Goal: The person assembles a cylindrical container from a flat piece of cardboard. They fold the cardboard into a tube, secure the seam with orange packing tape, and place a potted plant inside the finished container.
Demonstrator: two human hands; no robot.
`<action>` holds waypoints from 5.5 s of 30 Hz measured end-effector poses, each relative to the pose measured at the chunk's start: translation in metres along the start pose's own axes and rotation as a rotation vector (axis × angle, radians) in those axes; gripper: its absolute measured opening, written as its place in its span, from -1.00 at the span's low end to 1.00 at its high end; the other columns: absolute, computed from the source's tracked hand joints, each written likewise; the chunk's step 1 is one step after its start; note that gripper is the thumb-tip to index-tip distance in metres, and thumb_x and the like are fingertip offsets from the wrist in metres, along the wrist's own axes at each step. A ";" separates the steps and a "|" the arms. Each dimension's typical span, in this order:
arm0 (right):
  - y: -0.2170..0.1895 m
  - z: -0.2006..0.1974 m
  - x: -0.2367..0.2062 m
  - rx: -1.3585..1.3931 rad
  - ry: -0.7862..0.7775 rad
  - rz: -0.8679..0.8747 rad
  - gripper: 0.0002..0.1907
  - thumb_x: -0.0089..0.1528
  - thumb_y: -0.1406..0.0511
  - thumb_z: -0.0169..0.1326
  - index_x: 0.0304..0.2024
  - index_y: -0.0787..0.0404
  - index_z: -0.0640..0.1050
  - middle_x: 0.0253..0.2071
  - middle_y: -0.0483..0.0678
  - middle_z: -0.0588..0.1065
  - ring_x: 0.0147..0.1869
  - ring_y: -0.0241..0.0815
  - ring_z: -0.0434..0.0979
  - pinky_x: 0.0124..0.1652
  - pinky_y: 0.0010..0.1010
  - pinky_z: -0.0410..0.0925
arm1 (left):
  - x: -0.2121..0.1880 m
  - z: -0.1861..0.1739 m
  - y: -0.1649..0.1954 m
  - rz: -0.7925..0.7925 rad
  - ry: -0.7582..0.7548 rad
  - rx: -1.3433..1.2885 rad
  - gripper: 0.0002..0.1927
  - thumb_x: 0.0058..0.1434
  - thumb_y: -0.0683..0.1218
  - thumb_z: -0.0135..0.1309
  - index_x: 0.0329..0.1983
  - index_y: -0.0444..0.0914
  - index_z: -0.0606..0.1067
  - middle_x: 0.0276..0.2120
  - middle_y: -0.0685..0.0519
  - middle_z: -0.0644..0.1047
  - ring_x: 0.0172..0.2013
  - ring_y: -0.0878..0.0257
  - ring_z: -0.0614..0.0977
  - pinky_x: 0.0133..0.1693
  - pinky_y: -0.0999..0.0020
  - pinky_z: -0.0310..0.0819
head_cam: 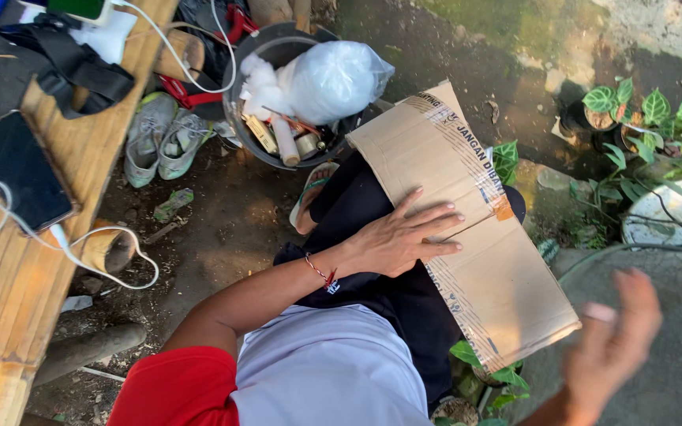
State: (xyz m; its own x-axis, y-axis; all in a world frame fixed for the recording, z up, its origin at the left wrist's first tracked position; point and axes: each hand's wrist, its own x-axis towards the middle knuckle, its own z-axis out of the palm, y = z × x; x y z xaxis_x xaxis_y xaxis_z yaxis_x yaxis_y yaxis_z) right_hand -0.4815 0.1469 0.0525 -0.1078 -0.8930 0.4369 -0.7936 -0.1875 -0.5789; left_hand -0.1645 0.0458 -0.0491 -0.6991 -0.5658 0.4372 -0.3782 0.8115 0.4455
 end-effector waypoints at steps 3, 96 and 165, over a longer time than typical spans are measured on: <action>-0.032 0.051 0.011 -0.212 -0.374 -0.138 -0.33 0.15 0.16 0.18 0.33 0.09 0.40 0.50 0.17 0.19 0.63 0.22 0.04 0.47 0.24 -0.20 | -0.007 -0.011 -0.014 -0.005 0.158 -0.235 -0.35 -0.08 -0.14 0.13 0.20 -0.12 0.48 0.35 -0.05 0.32 0.38 -0.01 0.29 0.33 -0.30 0.04; 0.026 0.116 0.045 0.464 0.167 0.582 -0.82 0.35 0.30 0.20 -0.17 0.34 0.59 -0.34 -0.18 0.48 -0.31 -0.42 0.33 -0.28 -0.55 0.24 | -0.008 -0.117 0.019 -0.724 -0.228 -0.429 -0.59 0.22 0.14 0.12 -0.36 -0.34 0.51 -0.56 -0.09 0.49 -0.37 0.04 0.42 -0.25 0.15 0.35; -0.089 0.001 0.073 -0.156 0.153 0.152 -0.58 0.53 0.34 -0.01 -0.43 0.37 0.32 -0.54 -0.04 0.15 -0.46 -0.27 0.08 -0.40 -0.40 0.07 | 0.057 0.062 -0.071 -0.810 0.370 -0.017 -0.63 0.32 -0.05 0.00 0.08 -0.39 0.40 -0.04 -0.24 0.52 -0.03 -0.19 0.53 -0.04 -0.10 0.26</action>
State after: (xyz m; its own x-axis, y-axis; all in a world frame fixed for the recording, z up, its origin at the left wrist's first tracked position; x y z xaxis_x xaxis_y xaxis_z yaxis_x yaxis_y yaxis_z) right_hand -0.4181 0.0982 0.1358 -0.3124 -0.8314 0.4595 -0.8431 0.0199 -0.5374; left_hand -0.2152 -0.0348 -0.1047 0.0211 -0.9783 0.2061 -0.6599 0.1412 0.7380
